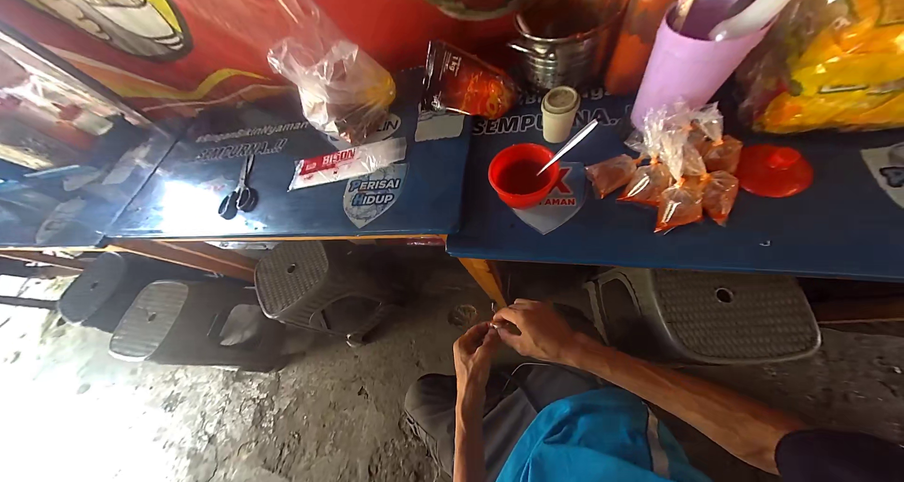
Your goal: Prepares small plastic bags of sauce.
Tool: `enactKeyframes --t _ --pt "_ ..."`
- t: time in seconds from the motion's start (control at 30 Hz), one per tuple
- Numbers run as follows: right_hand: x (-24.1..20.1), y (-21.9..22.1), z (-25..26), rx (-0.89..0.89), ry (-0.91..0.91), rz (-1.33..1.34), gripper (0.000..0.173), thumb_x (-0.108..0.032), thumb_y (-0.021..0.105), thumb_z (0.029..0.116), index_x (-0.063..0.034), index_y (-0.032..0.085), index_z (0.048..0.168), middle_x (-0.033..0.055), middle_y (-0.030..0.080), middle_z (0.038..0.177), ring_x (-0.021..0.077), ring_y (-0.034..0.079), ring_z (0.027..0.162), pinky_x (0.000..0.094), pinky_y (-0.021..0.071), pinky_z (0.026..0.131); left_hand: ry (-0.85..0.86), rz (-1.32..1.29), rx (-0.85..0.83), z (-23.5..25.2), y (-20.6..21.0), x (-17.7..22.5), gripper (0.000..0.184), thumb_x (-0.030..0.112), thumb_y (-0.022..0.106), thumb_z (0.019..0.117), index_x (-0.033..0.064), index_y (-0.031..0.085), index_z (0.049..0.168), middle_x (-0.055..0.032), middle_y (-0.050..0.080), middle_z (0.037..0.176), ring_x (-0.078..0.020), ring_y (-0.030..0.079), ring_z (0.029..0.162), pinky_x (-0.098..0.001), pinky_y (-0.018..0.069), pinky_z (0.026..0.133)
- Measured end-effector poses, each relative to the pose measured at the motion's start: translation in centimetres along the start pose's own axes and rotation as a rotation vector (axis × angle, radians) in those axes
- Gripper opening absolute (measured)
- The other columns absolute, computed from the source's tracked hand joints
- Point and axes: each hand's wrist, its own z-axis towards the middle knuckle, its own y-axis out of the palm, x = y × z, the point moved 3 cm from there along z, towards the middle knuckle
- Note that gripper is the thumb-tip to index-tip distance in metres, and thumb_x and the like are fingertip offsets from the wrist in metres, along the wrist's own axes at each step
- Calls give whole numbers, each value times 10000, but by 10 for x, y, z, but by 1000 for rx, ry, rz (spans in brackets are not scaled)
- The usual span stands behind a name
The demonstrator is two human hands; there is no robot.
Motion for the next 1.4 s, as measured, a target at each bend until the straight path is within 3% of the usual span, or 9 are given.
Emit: enactKeyframes --t 0.07,0.2,0.3,0.53,0.8,1.0,1.07,1.23,1.4 --pt "-2 -4 1 -47 -38 -50 280 -159 548 1013 32 724 1118 199 735 999 360 687 988 467 503 942 61 106 -11 1 -1 3 130 24 621 955 -51 704 1022 -61 713 870 -72 684 779 -252 583 770" --pt "-5 -15 3 -98 -99 -141 268 -104 512 1022 64 709 1091 231 718 942 399 688 939 505 507 903 272 547 45 1 1 13 218 177 672 901 15 768 1012 -113 721 910 -262 685 876 -570 467 874" --pt "-8 -21 -1 48 -159 -144 236 -140 563 974 48 706 964 192 684 780 361 684 780 482 524 763 349 679 119 -1 4 26 213 196 657 909 34 774 981 -110 723 887 -297 687 890 -637 415 919" --pt "-23 -44 -7 107 106 173 254 -196 597 963 0 740 1041 153 724 876 251 695 827 437 523 766 772 561 178 -15 18 30 319 91 538 958 -24 718 1196 -101 761 1024 -210 701 978 -473 442 1044" --pt "-33 -61 -25 462 -252 -7 142 -127 623 881 -37 725 842 79 638 662 186 619 622 313 492 599 986 1010 270 -31 27 56 324 204 462 979 57 748 941 -89 698 845 -273 666 864 -509 425 1005" --pt "-34 -85 -35 -44 -160 5 332 -294 556 1046 23 650 1078 175 654 888 302 660 852 448 522 786 1106 1067 193 -36 31 67 311 209 454 968 92 709 834 -72 681 797 -257 658 839 -499 408 1003" --pt "-31 -90 -38 -97 -206 -3 343 -277 525 1071 36 643 993 176 630 829 301 651 808 445 512 751 1149 1047 149 -39 36 72 304 207 471 971 99 717 827 -62 680 790 -241 663 826 -501 415 1013" --pt "-34 -110 -55 -70 -88 329 346 -258 511 1046 -49 593 783 -21 441 639 56 428 597 253 328 571 1243 859 91 -46 48 86 297 215 457 1010 124 701 868 -38 717 897 -186 675 943 -444 401 1064" --pt "-46 -131 -81 134 -71 635 311 -190 517 1025 -132 568 723 -122 447 613 -71 414 556 119 313 516 1297 711 107 -45 60 87 296 228 441 1028 137 679 877 -20 716 941 -166 657 1013 -394 389 1095"
